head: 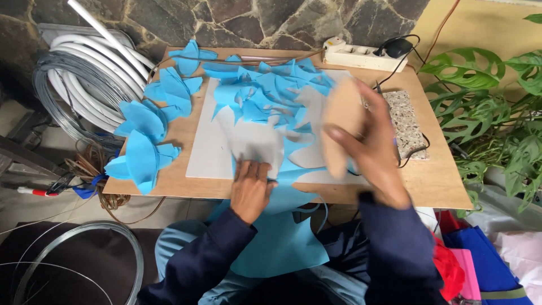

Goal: Using a hot cutting tool to trace a wooden template and cut out shapes from blue synthetic fabric.

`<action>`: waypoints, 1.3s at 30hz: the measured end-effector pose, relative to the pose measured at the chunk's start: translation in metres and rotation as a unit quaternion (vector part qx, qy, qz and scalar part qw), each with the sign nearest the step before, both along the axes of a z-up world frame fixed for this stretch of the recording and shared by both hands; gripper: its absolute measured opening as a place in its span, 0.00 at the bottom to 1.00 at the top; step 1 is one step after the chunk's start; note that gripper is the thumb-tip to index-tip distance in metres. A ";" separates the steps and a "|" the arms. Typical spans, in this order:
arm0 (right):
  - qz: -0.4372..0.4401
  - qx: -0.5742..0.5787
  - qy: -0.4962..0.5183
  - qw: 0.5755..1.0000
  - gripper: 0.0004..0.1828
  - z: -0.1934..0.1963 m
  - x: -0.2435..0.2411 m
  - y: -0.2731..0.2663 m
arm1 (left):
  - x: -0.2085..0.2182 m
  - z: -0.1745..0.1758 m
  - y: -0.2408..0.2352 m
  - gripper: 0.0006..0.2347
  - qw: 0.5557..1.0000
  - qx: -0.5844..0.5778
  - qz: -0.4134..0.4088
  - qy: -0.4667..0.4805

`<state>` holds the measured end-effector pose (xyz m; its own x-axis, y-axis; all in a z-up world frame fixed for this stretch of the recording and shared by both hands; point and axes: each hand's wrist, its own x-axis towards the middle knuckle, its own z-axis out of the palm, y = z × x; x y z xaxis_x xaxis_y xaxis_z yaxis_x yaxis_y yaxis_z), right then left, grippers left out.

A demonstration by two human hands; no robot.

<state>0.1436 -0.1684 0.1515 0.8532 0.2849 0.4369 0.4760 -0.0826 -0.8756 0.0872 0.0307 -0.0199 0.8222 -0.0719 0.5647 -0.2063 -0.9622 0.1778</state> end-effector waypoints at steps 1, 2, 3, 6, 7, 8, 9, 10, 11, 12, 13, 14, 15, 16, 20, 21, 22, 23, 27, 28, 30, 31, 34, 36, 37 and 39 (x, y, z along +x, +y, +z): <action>0.000 0.000 -0.001 1.000 0.39 0.000 -0.011 -0.015 | 0.001 0.002 0.001 0.17 1.000 0.000 0.000 -0.001; -0.043 0.000 0.004 0.999 0.41 0.000 -0.021 -0.030 | 0.001 0.003 0.001 0.15 1.000 0.013 -0.004 -0.018; -0.087 0.001 0.010 0.996 0.43 0.000 -0.032 -0.045 | 0.002 0.004 0.002 0.14 0.999 0.026 -0.008 -0.034; -0.159 -0.017 -0.035 0.987 0.37 -0.021 -0.050 -0.069 | -0.002 0.025 0.000 0.05 0.988 0.100 -0.088 -0.074; -0.159 -0.015 -0.035 0.986 0.37 -0.027 -0.053 -0.076 | -0.003 0.030 0.002 0.05 0.988 0.101 -0.089 -0.074; -0.173 -0.018 -0.020 0.984 0.38 -0.034 -0.056 -0.084 | -0.003 0.035 0.004 0.05 0.982 0.109 -0.135 -0.080; -0.187 -0.020 -0.005 0.982 0.39 -0.041 -0.059 -0.091 | -0.002 0.040 0.006 0.06 0.973 0.116 -0.181 -0.086; -0.187 -0.019 -0.005 0.982 0.39 -0.043 -0.063 -0.096 | -0.003 0.049 0.007 0.06 0.973 0.117 -0.181 -0.085; -0.202 -0.021 0.033 0.979 0.41 -0.046 -0.068 -0.101 | -0.003 0.058 0.009 0.06 0.966 0.080 -0.223 -0.098; -0.217 -0.024 0.073 0.973 0.42 -0.049 -0.073 -0.106 | -0.004 0.066 0.010 0.08 0.957 0.042 -0.266 -0.107; -0.217 -0.023 0.075 0.973 0.42 -0.055 -0.075 -0.112 | 0.003 0.075 0.015 0.08 0.957 0.042 -0.266 -0.105; -0.206 0.002 0.089 0.975 0.42 -0.061 -0.077 -0.117 | 0.009 0.083 0.019 0.10 0.955 0.048 -0.270 -0.116; -0.195 0.027 0.103 0.975 0.43 -0.067 -0.080 -0.122 | 0.016 0.091 0.024 0.14 0.952 0.053 -0.275 -0.126; -0.196 0.026 0.105 0.975 0.43 -0.071 -0.080 -0.124 | 0.024 0.106 0.025 0.14 0.952 0.052 -0.275 -0.124; -0.182 0.000 0.118 0.976 0.45 -0.086 -0.077 -0.127 | 0.061 0.158 0.026 0.15 0.951 0.091 -0.246 -0.163; -0.177 -0.001 0.120 0.977 0.45 -0.091 -0.075 -0.126 | 0.071 0.168 0.025 0.15 0.954 0.116 -0.216 -0.171; -0.179 -0.001 0.119 0.977 0.45 -0.089 -0.076 -0.121 | 0.090 0.162 0.029 0.15 0.954 0.116 -0.218 -0.172; -0.182 -0.028 0.117 0.976 0.45 -0.086 -0.077 -0.115 | 0.110 0.157 0.032 0.13 0.962 0.117 -0.186 -0.163; -0.156 -0.021 0.152 0.976 0.45 -0.086 -0.080 -0.095 | 0.186 0.096 0.055 0.06 0.975 0.176 -0.048 -0.129; -0.157 -0.021 0.151 0.976 0.45 -0.113 -0.079 -0.100 | 0.188 0.081 0.056 0.06 0.975 0.175 -0.049 -0.130; -0.160 -0.064 0.114 0.978 0.14 -0.167 -0.075 -0.108 | 0.195 0.051 0.058 0.11 0.968 0.220 -0.006 -0.124; -0.161 -0.064 0.112 0.978 0.14 -0.160 -0.075 -0.095 | 0.188 0.050 0.055 0.11 0.968 0.219 -0.007 -0.126; -0.068 -0.147 0.029 0.986 0.20 -0.130 -0.078 -0.052 | 0.162 0.055 0.050 0.15 0.963 0.198 -0.017 -0.184; 0.024 -0.213 -0.055 0.975 0.17 -0.094 -0.081 -0.021 | 0.137 0.070 0.047 0.04 0.970 0.146 -0.031 -0.194; 0.026 -0.212 -0.053 0.975 0.17 -0.092 -0.078 -0.015 | 0.122 0.075 0.046 0.04 0.970 0.147 -0.030 -0.193; 0.102 -0.230 -0.106 0.962 0.16 -0.088 -0.072 -0.003 | 0.091 0.086 0.044 0.07 0.960 0.149 -0.133 -0.196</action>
